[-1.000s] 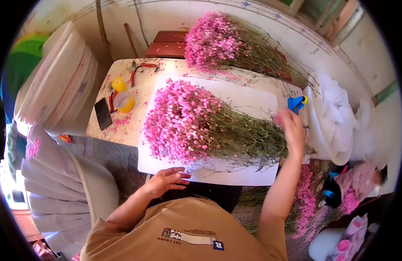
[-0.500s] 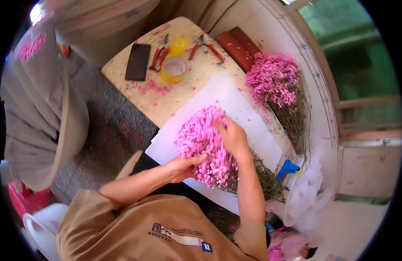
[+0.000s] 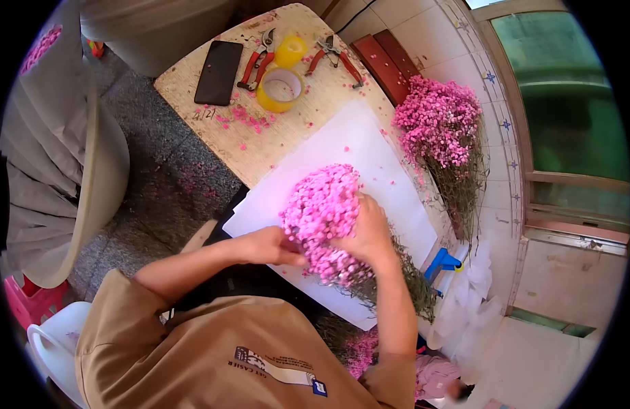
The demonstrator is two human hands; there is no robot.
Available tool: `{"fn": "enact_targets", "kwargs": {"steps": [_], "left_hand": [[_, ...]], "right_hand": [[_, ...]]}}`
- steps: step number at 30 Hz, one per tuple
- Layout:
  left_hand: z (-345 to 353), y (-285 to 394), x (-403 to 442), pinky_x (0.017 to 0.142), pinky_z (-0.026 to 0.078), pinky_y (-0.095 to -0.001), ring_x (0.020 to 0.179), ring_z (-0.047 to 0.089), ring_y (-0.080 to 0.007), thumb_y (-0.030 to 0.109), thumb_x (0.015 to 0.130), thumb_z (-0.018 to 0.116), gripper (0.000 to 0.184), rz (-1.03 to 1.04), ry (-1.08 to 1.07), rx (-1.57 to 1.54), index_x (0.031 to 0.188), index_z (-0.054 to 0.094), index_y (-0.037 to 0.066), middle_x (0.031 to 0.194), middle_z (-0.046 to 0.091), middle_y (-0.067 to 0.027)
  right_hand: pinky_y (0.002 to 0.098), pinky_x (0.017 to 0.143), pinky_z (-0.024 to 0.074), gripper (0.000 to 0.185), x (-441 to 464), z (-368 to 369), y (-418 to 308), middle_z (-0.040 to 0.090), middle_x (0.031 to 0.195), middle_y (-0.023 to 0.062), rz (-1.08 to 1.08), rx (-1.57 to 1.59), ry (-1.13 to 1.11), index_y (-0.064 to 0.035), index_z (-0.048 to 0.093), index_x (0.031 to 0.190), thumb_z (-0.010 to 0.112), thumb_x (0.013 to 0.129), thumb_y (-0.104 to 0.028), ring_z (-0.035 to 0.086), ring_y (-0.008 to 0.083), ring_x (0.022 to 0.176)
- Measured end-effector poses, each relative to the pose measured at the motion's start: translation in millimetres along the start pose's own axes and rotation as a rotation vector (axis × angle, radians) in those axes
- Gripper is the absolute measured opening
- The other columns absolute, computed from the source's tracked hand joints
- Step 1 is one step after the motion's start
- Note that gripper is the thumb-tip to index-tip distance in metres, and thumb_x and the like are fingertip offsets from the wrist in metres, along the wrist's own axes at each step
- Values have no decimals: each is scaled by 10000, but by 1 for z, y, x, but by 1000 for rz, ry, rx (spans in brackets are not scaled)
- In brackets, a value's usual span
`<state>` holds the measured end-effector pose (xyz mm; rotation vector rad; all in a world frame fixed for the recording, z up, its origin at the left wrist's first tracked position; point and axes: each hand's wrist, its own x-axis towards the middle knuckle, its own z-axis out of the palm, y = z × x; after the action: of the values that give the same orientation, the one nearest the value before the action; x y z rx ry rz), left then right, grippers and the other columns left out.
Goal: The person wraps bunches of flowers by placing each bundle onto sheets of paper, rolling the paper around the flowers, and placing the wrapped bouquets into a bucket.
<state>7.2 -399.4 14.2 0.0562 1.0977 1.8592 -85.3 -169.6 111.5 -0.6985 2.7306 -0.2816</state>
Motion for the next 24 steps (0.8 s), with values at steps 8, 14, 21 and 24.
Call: {"fn": "enact_targets", "kwargs": {"steps": [8, 14, 21, 24], "left_hand": [[35, -53, -2, 1008, 455, -410, 1154, 579, -251, 183, 851, 606, 198, 824, 139, 1614, 1004, 672, 76, 1197, 647, -65], [44, -75, 15, 1089, 393, -477, 1176, 550, -222, 235, 913, 565, 259, 1022, 231, 1863, 1076, 712, 97, 1183, 625, -43], [50, -64, -11, 899, 469, -438, 1027, 591, -230, 230, 875, 588, 232, 994, 224, 1869, 984, 738, 90, 1038, 637, -50], [45, -64, -14, 780, 477, -392, 888, 618, -228, 221, 846, 602, 212, 962, 243, 1805, 931, 720, 68, 910, 643, -51]], "right_hand": [[373, 1093, 462, 928, 36, -4, 39, 685, 1268, 153, 87, 537, -84, -14, 564, 1381, 927, 537, -144, 629, 261, 1214], [370, 1133, 434, 1026, 11, -3, 16, 657, 1367, 146, 92, 512, -187, -12, 515, 1461, 946, 542, -154, 605, 245, 1280], [364, 1093, 466, 964, 10, -10, 4, 679, 1324, 126, 147, 500, -192, -20, 540, 1420, 963, 563, -143, 631, 224, 1223], [355, 1085, 470, 951, 8, -7, 6, 676, 1319, 105, 135, 561, -179, -18, 528, 1432, 951, 584, -100, 625, 201, 1209]]}}
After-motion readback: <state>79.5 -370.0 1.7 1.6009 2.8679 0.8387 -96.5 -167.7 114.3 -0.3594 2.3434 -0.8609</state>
